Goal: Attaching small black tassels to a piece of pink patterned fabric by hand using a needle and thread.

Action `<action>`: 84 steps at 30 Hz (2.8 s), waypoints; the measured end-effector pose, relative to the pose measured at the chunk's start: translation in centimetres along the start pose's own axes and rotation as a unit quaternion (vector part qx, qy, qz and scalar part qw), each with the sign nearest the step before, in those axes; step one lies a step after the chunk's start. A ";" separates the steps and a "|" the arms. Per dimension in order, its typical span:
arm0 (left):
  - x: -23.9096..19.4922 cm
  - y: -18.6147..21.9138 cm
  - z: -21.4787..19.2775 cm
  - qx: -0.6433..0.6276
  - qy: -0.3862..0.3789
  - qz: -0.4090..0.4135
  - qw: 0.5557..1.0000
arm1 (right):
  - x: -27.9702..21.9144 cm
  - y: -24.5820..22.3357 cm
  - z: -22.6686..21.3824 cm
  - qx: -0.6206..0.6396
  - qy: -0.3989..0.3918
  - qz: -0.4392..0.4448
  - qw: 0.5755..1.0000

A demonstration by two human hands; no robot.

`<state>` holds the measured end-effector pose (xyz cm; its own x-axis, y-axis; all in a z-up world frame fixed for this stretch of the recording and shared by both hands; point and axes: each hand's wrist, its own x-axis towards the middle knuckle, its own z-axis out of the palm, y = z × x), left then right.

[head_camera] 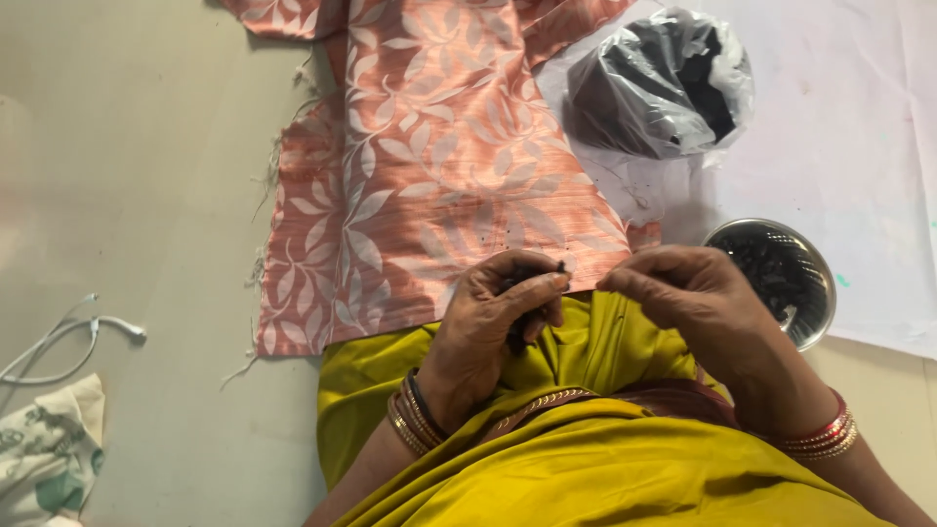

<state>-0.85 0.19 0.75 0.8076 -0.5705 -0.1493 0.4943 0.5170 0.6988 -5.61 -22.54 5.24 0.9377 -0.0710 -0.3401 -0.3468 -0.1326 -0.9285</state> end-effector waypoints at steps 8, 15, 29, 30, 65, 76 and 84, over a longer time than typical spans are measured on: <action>0.1 -0.1 0.0 0.015 0.039 0.063 0.997 | -0.5 -1.1 2.4 -0.114 0.067 -0.181 0.974; 0.6 -1.2 -0.6 0.143 0.052 0.042 0.987 | -0.9 -0.7 2.4 -0.202 0.137 -0.239 0.940; 0.1 0.0 0.5 -0.046 0.023 0.025 0.998 | 0.1 2.4 2.6 -0.076 -0.012 -0.180 0.981; -0.2 0.1 0.7 -0.070 0.011 0.012 0.997 | 0.2 3.1 2.3 0.006 -0.071 -0.138 0.988; 0.0 -0.5 0.1 -0.031 -0.016 0.018 0.999 | 1.8 3.9 2.0 0.034 -0.022 -0.111 0.993; -0.1 -1.1 -0.3 0.044 -0.063 -0.004 0.997 | 0.0 0.2 3.2 -0.311 0.190 -0.279 0.888; -0.4 -0.8 0.3 0.043 -0.040 0.020 0.998 | -0.4 -0.1 3.3 -0.297 0.199 -0.335 0.872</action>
<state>-1.61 -0.18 0.47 0.7967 -0.6008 -0.0658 0.4292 0.4858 0.7614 -5.89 -19.29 4.97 0.8934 -0.1012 0.4377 0.2165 -0.7567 -0.6169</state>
